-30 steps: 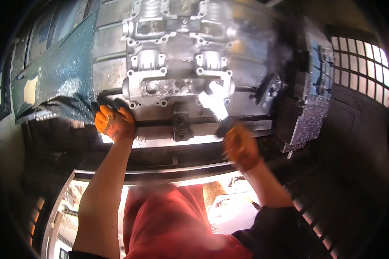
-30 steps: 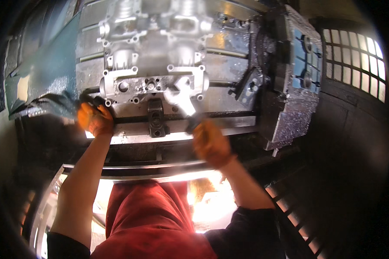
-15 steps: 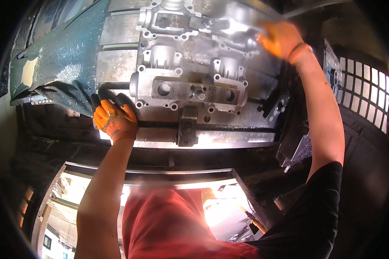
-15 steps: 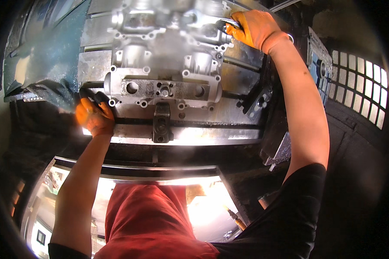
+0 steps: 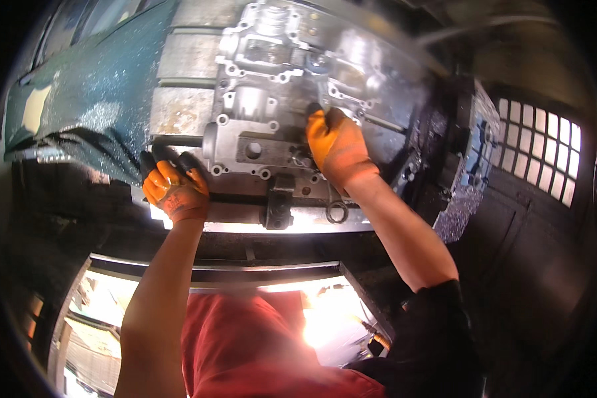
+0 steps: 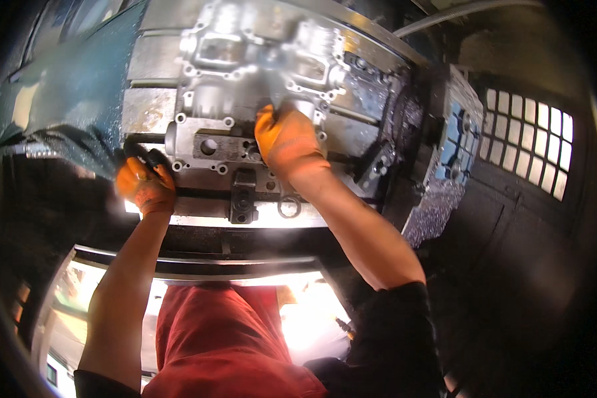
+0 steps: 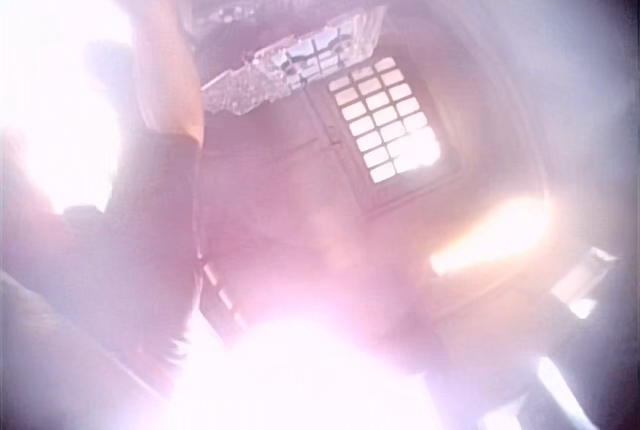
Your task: The person positions metal components into a machine fixture, secures them with a wrench, and measures the parts using a dial indicator gauge.
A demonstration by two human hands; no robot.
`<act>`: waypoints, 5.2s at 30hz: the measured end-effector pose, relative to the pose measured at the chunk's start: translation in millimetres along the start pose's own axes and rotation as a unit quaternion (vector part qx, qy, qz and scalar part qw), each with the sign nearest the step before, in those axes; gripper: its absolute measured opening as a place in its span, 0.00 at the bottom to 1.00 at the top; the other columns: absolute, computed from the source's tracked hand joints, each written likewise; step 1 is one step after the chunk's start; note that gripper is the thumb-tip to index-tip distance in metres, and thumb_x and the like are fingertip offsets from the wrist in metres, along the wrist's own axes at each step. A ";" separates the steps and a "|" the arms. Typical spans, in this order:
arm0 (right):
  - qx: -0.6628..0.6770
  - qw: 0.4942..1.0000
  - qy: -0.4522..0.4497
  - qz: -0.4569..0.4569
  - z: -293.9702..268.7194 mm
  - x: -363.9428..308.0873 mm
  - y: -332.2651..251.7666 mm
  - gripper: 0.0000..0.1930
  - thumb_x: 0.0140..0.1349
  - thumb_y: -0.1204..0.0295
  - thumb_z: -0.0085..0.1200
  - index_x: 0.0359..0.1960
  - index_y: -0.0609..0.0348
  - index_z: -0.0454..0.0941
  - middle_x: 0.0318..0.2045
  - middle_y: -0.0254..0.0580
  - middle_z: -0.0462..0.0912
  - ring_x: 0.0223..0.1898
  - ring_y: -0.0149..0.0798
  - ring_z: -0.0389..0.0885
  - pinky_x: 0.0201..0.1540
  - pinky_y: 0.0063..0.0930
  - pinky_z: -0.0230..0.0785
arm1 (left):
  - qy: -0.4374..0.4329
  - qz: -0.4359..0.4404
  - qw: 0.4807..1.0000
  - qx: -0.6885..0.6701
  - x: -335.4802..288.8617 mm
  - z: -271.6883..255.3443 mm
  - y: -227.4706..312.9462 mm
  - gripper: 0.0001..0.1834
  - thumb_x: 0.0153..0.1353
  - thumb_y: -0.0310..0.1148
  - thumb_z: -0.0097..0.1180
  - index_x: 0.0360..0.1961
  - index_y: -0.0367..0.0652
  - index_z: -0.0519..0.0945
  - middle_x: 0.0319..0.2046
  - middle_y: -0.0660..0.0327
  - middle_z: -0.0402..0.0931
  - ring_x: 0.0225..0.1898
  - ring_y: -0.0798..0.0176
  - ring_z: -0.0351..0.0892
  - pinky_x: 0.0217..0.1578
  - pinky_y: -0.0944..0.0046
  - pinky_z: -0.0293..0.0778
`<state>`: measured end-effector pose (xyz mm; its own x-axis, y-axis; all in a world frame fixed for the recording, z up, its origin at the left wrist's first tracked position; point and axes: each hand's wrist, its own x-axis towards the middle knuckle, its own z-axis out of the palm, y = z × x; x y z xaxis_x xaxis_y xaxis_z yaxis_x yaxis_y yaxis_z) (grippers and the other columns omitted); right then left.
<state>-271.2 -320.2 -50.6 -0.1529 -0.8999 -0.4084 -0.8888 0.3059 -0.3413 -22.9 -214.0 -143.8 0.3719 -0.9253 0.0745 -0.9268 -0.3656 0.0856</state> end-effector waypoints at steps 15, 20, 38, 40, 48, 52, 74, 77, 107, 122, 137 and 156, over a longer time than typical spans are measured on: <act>-0.293 0.921 -0.009 -0.256 -103.5 94.6 72.8 0.23 0.66 0.46 0.48 0.39 0.54 0.80 0.31 0.54 0.84 0.38 0.61 0.81 0.40 0.51 0.74 | -0.069 -0.026 0.997 -0.026 4.4 -7.0 6.9 0.33 0.56 0.45 0.58 0.59 0.36 0.69 0.61 0.39 0.66 0.56 0.36 0.68 0.57 0.44 0.62; -0.109 0.980 0.035 -0.162 -41.8 26.6 53.3 0.22 0.68 0.51 0.47 0.45 0.59 0.81 0.31 0.57 0.84 0.37 0.57 0.85 0.44 0.48 0.77 | 0.013 0.017 0.999 -0.044 1.8 0.1 4.7 0.29 0.55 0.44 0.57 0.54 0.37 0.71 0.59 0.38 0.67 0.51 0.38 0.70 0.54 0.44 0.63; -0.333 0.877 -0.017 -0.347 -117.3 131.1 71.1 0.21 0.65 0.46 0.49 0.44 0.49 0.81 0.30 0.51 0.84 0.36 0.59 0.82 0.39 0.51 0.73 | -0.061 -0.017 0.998 -0.007 1.6 -0.1 3.2 0.29 0.54 0.43 0.59 0.52 0.35 0.71 0.58 0.39 0.67 0.50 0.39 0.70 0.54 0.45 0.63; -0.360 0.870 -0.051 -0.333 -114.5 132.2 59.6 0.22 0.65 0.46 0.48 0.43 0.50 0.81 0.30 0.51 0.84 0.36 0.58 0.82 0.38 0.50 0.73 | -0.022 0.006 1.000 -0.017 0.9 2.2 0.7 0.30 0.55 0.44 0.59 0.55 0.34 0.71 0.60 0.38 0.66 0.51 0.38 0.70 0.54 0.46 0.63; -0.290 0.941 0.063 -0.164 -74.9 71.9 53.5 0.17 0.62 0.51 0.51 0.38 0.48 0.82 0.31 0.48 0.85 0.36 0.55 0.84 0.40 0.45 0.76 | -0.022 0.008 1.000 -0.013 1.0 -1.2 1.1 0.29 0.56 0.46 0.58 0.51 0.36 0.71 0.52 0.42 0.69 0.47 0.41 0.70 0.52 0.47 0.62; -0.212 0.972 0.091 -0.047 -45.4 38.9 40.9 0.24 0.67 0.45 0.43 0.41 0.49 0.83 0.35 0.51 0.86 0.41 0.57 0.85 0.45 0.49 0.76 | 0.049 0.044 0.998 0.007 -0.6 8.5 -0.6 0.25 0.55 0.47 0.57 0.44 0.38 0.70 0.40 0.47 0.69 0.42 0.43 0.70 0.48 0.47 0.63; -0.335 0.881 0.034 -0.332 -108.1 126.6 70.0 0.28 0.65 0.39 0.45 0.41 0.52 0.81 0.32 0.52 0.84 0.39 0.60 0.81 0.42 0.49 0.74 | -0.006 0.021 1.000 0.018 -5.4 14.7 -6.6 0.32 0.59 0.49 0.54 0.56 0.34 0.69 0.57 0.39 0.67 0.50 0.41 0.69 0.54 0.45 0.62; -0.347 0.870 0.013 -0.351 -107.4 140.2 66.8 0.25 0.64 0.41 0.49 0.42 0.50 0.81 0.32 0.50 0.84 0.39 0.59 0.81 0.42 0.47 0.74 | 0.013 0.024 1.000 0.003 -3.2 9.8 -2.5 0.31 0.58 0.49 0.55 0.55 0.35 0.69 0.54 0.40 0.68 0.49 0.41 0.69 0.53 0.45 0.62; -0.089 0.984 0.122 -0.098 -34.0 -87.6 118.8 0.13 0.58 0.61 0.59 0.33 0.57 0.77 0.23 0.52 0.78 0.29 0.60 0.81 0.29 0.43 0.70 | 0.102 0.148 0.981 -0.075 -4.0 18.4 -14.3 0.29 0.62 0.39 0.55 0.62 0.37 0.70 0.48 0.49 0.77 0.46 0.44 0.74 0.51 0.52 0.69; -0.141 0.974 0.089 -0.154 2.6 -100.2 99.7 0.15 0.61 0.55 0.58 0.36 0.54 0.79 0.23 0.49 0.81 0.26 0.51 0.83 0.27 0.41 0.73 | 0.071 0.156 0.980 -0.098 -6.7 15.6 -18.3 0.25 0.62 0.36 0.52 0.59 0.36 0.73 0.52 0.48 0.75 0.49 0.44 0.73 0.55 0.53 0.66; -0.256 0.911 0.207 -0.249 -5.1 -71.7 89.4 0.25 0.64 0.41 0.48 0.32 0.52 0.78 0.22 0.44 0.79 0.27 0.49 0.81 0.32 0.41 0.74 | 0.117 0.157 0.981 -0.012 -4.5 23.4 -22.2 0.32 0.58 0.37 0.56 0.63 0.36 0.68 0.42 0.46 0.75 0.45 0.42 0.72 0.48 0.48 0.68; -0.208 0.948 0.123 -0.205 -63.4 74.8 68.1 0.24 0.62 0.43 0.53 0.38 0.52 0.83 0.29 0.53 0.85 0.35 0.58 0.84 0.38 0.47 0.76 | 0.004 0.079 0.997 -0.009 -3.9 10.4 -13.2 0.34 0.53 0.44 0.59 0.59 0.37 0.71 0.50 0.41 0.70 0.45 0.39 0.70 0.50 0.46 0.63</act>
<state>-370.6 -386.4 -50.7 0.1914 -0.9778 -0.0854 -0.9811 -0.1882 -0.0441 -12.6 -206.6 -155.6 0.2225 -0.9702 0.0955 -0.9727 -0.2142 0.0898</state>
